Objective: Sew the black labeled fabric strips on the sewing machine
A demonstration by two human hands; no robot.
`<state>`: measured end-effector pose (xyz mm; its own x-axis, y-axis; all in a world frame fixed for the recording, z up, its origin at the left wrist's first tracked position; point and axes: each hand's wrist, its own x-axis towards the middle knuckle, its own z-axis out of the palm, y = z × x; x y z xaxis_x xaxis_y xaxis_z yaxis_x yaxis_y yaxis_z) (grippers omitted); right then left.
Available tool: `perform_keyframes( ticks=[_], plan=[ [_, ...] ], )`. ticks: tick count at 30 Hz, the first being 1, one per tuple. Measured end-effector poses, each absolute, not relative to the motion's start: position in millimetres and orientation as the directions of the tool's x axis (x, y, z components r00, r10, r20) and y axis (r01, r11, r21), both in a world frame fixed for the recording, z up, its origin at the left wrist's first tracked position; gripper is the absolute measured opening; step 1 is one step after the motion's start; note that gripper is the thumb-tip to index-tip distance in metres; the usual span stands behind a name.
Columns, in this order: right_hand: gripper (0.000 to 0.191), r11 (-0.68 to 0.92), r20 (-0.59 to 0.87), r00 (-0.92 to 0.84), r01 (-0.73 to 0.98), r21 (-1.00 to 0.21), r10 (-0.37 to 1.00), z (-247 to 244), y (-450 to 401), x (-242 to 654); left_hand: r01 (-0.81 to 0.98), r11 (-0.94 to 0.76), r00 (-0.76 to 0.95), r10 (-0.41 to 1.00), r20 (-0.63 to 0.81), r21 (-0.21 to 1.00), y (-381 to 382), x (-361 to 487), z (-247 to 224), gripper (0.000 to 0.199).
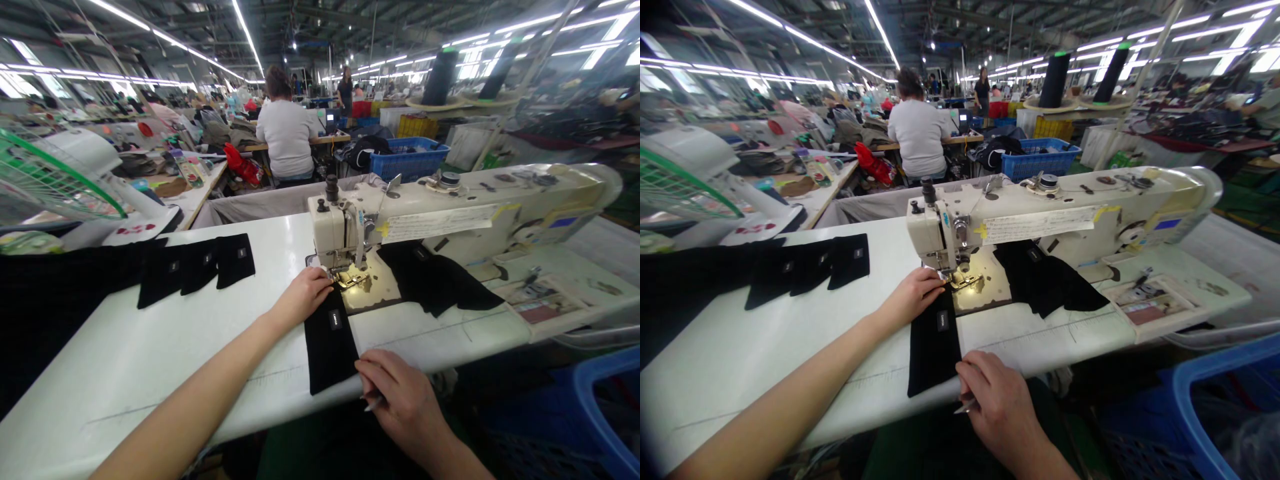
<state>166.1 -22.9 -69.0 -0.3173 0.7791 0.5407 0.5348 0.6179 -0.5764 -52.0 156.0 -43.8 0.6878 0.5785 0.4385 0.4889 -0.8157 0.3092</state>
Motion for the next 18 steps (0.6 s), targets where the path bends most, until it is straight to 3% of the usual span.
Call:
perform_keyframes(
  ticks=[18],
  plan=[
    [0.038,0.631,0.526,-0.366,0.577,-0.519,0.767,-65.8,-21.1,167.4,0.539,-0.812,0.727,0.582,0.364,0.223,150.5,-50.9,-36.2,0.015]
  ],
)
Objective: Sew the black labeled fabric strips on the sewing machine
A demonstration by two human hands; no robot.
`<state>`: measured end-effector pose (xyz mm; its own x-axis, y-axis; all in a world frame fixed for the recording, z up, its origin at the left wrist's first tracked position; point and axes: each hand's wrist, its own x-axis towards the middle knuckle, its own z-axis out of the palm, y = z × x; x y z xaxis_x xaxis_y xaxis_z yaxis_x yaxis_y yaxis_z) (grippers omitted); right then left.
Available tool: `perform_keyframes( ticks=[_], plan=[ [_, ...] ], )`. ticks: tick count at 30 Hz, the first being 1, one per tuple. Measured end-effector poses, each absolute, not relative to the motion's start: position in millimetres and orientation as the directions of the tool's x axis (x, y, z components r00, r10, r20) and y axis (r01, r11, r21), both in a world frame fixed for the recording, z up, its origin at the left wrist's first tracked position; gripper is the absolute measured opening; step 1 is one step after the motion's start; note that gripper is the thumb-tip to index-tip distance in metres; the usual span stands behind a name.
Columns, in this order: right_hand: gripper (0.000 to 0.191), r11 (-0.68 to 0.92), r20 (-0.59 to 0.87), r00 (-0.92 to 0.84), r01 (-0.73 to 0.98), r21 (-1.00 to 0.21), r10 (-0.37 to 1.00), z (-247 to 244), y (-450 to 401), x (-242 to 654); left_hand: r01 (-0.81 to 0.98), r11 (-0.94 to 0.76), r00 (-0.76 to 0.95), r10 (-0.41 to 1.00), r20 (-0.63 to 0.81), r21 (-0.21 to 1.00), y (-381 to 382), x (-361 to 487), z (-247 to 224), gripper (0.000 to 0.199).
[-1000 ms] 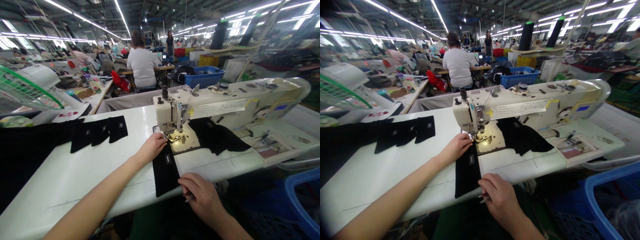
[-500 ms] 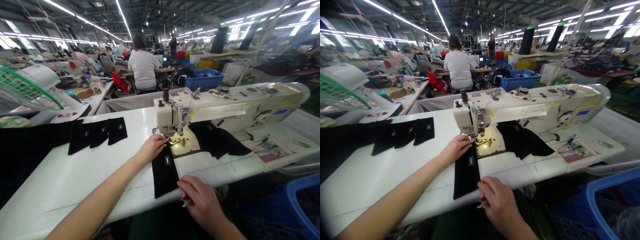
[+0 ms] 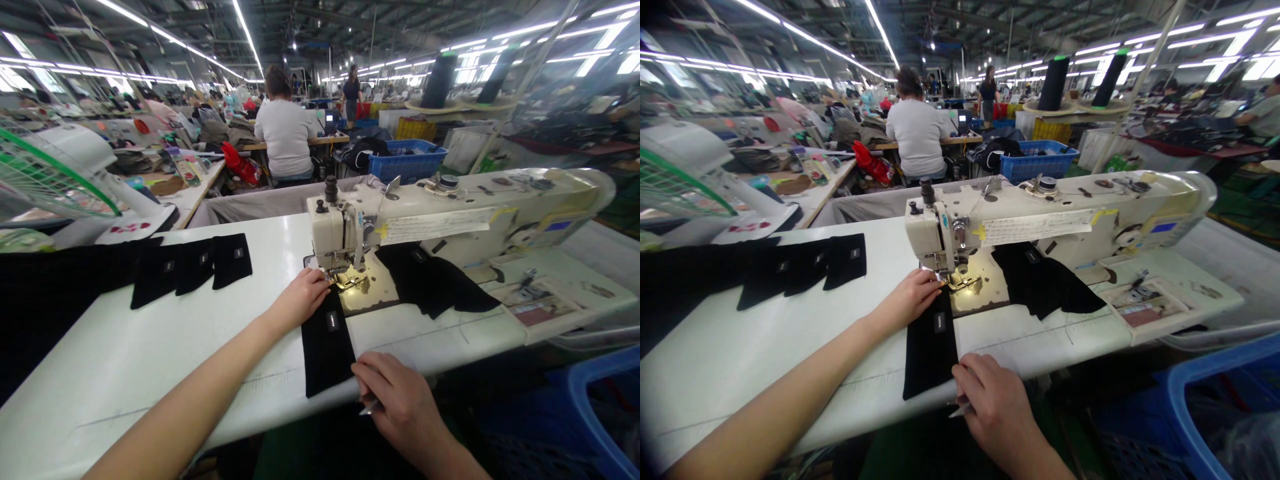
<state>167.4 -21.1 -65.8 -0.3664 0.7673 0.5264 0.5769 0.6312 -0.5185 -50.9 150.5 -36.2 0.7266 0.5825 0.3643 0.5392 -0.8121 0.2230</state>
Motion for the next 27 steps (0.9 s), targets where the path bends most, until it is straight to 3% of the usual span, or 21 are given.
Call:
perform_keyframes(
  ticks=[15,20,23,25,27],
  plan=[
    [0.036,0.623,0.492,-0.400,0.622,-0.474,0.773,-61,-16,168,0.570,-0.800,0.729,0.598,0.335,0.188,155,-52,-32,0.017],
    [0.039,0.625,0.487,-0.411,0.639,-0.449,0.771,-62,-19,169,0.600,-0.780,0.712,0.621,0.328,0.176,122,-48,-22,0.023],
    [0.040,0.627,0.487,-0.418,0.648,-0.432,0.767,-62,-21,170,0.469,-0.828,0.767,0.554,0.323,0.307,76,-46,-11,0.019],
    [0.042,0.625,0.475,-0.426,0.656,-0.423,0.770,-62,-22,172,0.395,-0.822,0.838,0.506,0.206,0.411,47,-47,-7,0.020],
    [0.047,0.628,0.465,-0.440,0.661,-0.411,0.768,-62,-22,173,0.376,-0.837,0.864,0.472,0.177,0.397,28,-49,-8,0.026]
  ],
)
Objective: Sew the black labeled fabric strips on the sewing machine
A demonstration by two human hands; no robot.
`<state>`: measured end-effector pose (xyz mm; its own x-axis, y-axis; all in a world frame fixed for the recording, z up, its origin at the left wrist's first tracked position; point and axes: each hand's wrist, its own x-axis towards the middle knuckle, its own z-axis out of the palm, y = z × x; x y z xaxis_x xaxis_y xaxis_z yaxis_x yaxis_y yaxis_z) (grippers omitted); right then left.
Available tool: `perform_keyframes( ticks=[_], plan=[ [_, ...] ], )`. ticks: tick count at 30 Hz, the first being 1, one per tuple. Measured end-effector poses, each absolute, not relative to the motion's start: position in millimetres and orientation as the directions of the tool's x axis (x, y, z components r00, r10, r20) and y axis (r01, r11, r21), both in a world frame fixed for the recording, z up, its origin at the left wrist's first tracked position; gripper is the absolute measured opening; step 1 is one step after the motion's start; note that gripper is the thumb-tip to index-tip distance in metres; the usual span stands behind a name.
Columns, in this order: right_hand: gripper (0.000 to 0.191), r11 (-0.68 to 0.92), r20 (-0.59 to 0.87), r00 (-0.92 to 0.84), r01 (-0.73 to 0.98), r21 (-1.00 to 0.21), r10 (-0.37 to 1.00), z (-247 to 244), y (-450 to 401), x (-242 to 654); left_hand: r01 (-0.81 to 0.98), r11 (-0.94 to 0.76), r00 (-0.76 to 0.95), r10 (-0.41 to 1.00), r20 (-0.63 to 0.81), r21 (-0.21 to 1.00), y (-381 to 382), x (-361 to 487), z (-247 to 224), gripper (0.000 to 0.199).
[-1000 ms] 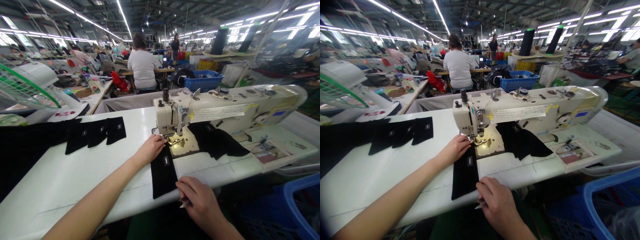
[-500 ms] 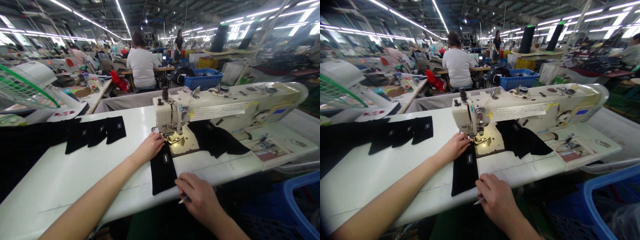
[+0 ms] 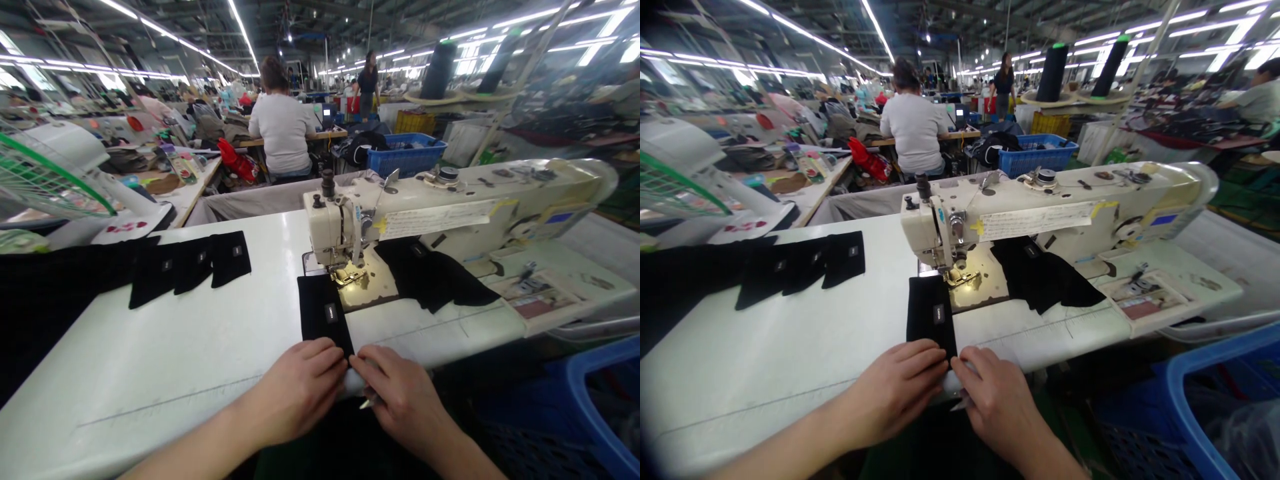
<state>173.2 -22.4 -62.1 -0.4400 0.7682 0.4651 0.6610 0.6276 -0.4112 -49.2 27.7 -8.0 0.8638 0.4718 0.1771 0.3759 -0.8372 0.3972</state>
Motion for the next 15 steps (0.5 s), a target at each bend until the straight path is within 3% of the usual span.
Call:
perform_keyframes(
  ticks=[6,15],
  plan=[
    [0.048,0.615,0.423,-0.455,0.661,-0.429,0.784,-62,-21,175,0.375,-0.887,0.868,0.438,0.235,0.270,22,-54,-19,0.033],
    [0.044,0.596,0.409,-0.438,0.654,-0.467,0.801,-59,-12,174,0.375,-0.859,0.862,0.461,0.209,0.349,28,-55,-18,0.030]
  ],
)
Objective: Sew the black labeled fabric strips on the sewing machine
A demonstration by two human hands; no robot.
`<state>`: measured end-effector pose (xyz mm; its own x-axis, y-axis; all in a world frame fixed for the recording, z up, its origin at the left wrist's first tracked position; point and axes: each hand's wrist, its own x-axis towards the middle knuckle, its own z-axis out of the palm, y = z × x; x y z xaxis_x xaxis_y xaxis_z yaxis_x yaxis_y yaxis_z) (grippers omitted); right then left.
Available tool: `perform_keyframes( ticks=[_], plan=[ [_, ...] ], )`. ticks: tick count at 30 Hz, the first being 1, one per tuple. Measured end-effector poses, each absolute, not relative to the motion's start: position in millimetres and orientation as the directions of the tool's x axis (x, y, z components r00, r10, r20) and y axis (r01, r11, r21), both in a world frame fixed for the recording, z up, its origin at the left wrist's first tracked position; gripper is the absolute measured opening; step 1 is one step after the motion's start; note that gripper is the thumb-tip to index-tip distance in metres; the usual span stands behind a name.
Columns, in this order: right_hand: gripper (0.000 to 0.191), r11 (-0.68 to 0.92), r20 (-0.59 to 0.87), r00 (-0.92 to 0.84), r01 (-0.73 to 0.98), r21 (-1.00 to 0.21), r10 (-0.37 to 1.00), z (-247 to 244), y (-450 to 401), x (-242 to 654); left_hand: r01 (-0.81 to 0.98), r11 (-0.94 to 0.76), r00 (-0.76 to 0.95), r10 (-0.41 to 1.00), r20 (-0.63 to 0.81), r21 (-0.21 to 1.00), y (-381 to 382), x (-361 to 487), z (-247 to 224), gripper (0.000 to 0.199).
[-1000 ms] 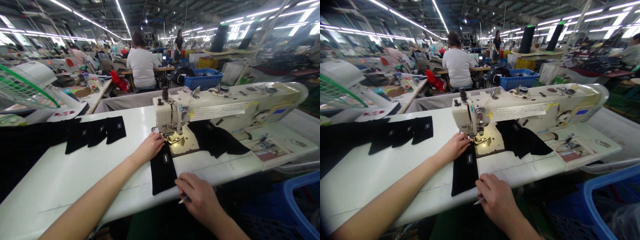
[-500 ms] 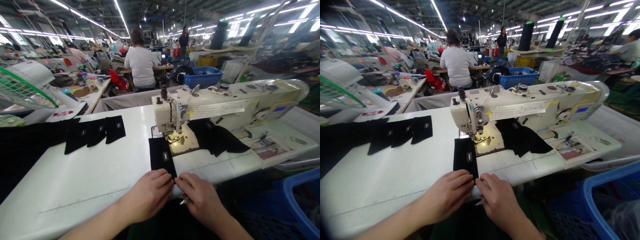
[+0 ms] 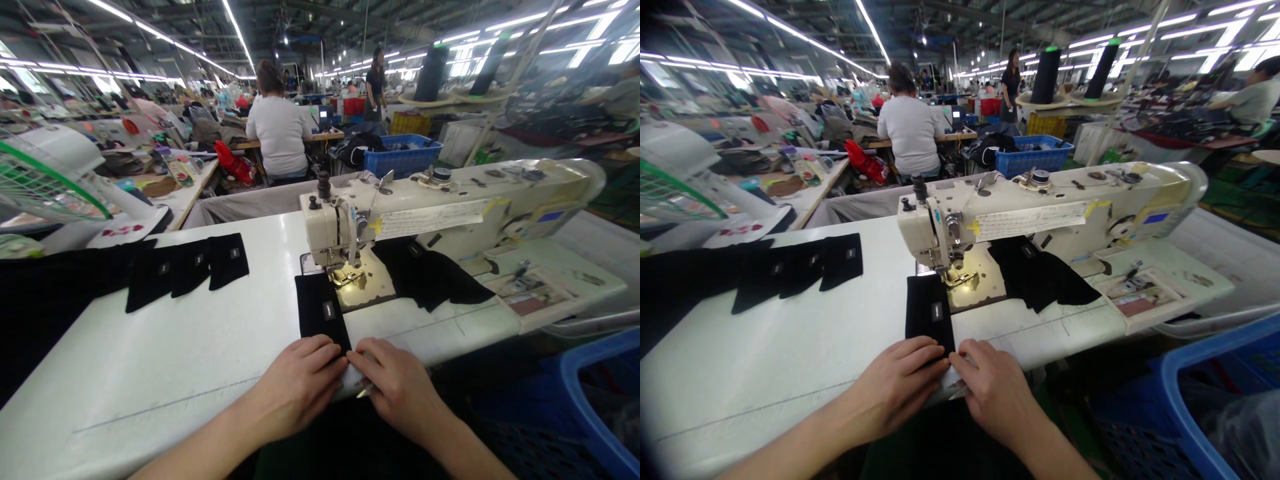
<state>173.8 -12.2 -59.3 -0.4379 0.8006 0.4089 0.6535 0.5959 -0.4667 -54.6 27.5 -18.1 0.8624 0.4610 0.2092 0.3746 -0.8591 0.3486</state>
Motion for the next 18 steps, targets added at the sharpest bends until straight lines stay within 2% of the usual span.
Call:
perform_keyframes(
  ticks=[11,18],
  plan=[
    [0.050,0.566,0.384,-0.421,0.681,-0.464,0.822,-57,4,171,0.402,-0.851,0.856,0.481,0.192,0.339,44,-54,-16,0.027],
    [0.045,0.559,0.385,-0.415,0.708,-0.432,0.824,-57,16,169,0.396,-0.858,0.847,0.479,0.232,0.326,54,-54,-19,0.027]
  ],
)
